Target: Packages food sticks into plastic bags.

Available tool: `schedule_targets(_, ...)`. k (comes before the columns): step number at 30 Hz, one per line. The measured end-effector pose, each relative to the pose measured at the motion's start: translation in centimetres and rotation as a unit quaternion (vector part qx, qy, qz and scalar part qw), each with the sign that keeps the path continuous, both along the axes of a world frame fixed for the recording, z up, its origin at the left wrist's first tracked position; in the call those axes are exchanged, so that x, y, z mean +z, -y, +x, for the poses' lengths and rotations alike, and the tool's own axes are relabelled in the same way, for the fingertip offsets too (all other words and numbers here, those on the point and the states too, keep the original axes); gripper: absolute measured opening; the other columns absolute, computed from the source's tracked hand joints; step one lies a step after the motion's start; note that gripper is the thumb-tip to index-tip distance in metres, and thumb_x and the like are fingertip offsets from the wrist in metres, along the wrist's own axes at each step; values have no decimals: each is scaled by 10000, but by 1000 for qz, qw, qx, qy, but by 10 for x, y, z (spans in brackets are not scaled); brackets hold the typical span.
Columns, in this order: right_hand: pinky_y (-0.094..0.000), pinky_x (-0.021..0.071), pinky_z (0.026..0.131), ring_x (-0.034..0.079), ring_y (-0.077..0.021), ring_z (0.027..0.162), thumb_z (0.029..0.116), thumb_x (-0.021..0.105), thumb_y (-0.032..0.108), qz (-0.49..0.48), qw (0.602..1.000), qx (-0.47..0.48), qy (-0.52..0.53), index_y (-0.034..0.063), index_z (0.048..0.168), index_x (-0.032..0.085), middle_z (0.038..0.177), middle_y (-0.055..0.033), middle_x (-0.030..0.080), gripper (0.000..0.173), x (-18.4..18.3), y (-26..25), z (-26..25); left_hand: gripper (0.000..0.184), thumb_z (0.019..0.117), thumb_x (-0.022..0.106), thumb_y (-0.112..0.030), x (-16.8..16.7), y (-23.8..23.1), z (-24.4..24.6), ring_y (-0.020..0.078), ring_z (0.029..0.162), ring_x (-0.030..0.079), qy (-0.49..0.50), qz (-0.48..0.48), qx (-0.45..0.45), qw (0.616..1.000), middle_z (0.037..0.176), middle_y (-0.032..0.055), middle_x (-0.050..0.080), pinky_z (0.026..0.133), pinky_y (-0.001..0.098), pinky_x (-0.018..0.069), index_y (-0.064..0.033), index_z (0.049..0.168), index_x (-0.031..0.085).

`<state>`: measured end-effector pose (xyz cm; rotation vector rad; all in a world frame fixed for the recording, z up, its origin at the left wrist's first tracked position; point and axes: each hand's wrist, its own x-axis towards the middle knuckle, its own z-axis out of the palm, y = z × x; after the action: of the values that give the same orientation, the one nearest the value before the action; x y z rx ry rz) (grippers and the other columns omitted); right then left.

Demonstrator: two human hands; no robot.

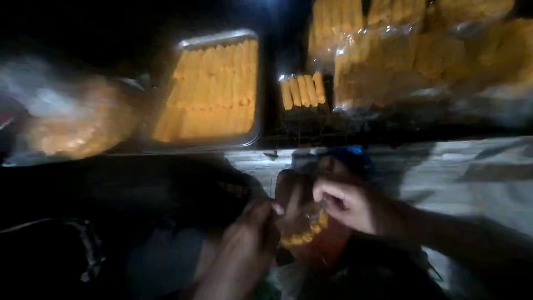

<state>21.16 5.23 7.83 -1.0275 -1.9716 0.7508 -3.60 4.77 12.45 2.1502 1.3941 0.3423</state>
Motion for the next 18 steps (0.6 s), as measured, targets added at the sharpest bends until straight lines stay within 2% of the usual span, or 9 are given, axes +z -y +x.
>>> schedule_targets(2, -216, 543, 644, 622, -86, 719, 920, 609, 29, 35, 999, -7, 7, 40, 939, 681, 855, -61, 661, 76, 27, -24, 10, 197, 907, 643, -137, 26, -33, 2, 41, 727, 626, 36, 18, -31, 999, 922, -31, 669, 640, 254, 559, -139, 1103, 663)
schedule_targets(4, -219, 527, 630, 595, -73, 699, 896, 616, -4, 44, 999, -18, 8, 14, 952, 669, 841, -57, 645, 80, 62, -49, 21, 209, 902, 652, -91, 58, -66, 11, 1, 641, 599, 56, 20, -29, 998, 841, -76, 668, 572, 208, 532, -170, 1095, 665)
schedule_targets(6, -209, 517, 639, 582, -44, 701, 932, 621, 3, 32, 997, -68, 19, 10, 1014, 656, 868, -45, 646, 90, 101, -71, 30, 203, 933, 647, -45, 94, -94, 29, 27, 630, 590, 55, 36, -8, 998, 868, -50, 676, 564, 243, 520, -160, 1100, 649)
schedule_targets(9, -177, 517, 643, 586, -14, 705, 940, 620, 7, 92, 984, -150, 21, 10, 1044, 639, 931, -45, 651, 105, 124, -102, 40, 177, 969, 625, -44, 117, -133, 61, 89, 739, 602, 45, 119, 20, 992, 1010, 47, 645, 669, 308, 530, -73, 1143, 620)
schedule_targets(11, -250, 549, 694, 628, -91, 760, 939, 605, -4, 103, 975, -191, 46, -6, 1045, 637, 973, -97, 669, 110, 111, -123, 44, 209, 948, 641, -8, 102, -160, 79, 253, 854, 645, 25, 152, 17, 988, 1084, 176, 649, 762, 448, 539, 15, 1155, 622)
schedule_targets(12, -319, 566, 739, 655, -159, 814, 947, 597, -10, 72, 972, -211, 75, -14, 1059, 638, 1016, -132, 671, 120, 101, -131, 45, 232, 945, 637, -2, 88, -173, 87, 344, 947, 666, -3, 155, 17, 988, 1142, 234, 645, 831, 527, 547, 46, 1172, 626)
schedule_targets(14, -491, 553, 893, 670, -325, 1021, 973, 582, -10, -38, 964, -226, 136, -41, 1144, 631, 1155, -217, 653, 181, 78, -141, 43, 268, 970, 628, -32, 49, -189, 101, 448, 1122, 635, -67, 140, 19, 988, 1276, 298, 597, 955, 601, 512, 69, 1218, 628)
schedule_targets(16, -533, 533, 946, 649, -362, 1105, 1008, 547, 20, -94, 954, -219, 183, -32, 1161, 637, 1228, -226, 627, 185, 53, -144, 42, 268, 974, 627, -44, 10, -191, 110, 480, 1129, 631, -128, 135, 14, 982, 1317, 303, 572, 931, 615, 531, 53, 1223, 638)
schedule_targets(18, -548, 538, 938, 657, -392, 1104, 986, 564, -12, -62, 952, -199, 224, -38, 1123, 674, 1206, -238, 647, 177, 29, -140, 41, 278, 976, 621, -28, -17, -183, 114, 481, 1104, 636, -155, 146, 7, 977, 1303, 288, 579, 886, 611, 551, 34, 1247, 641)
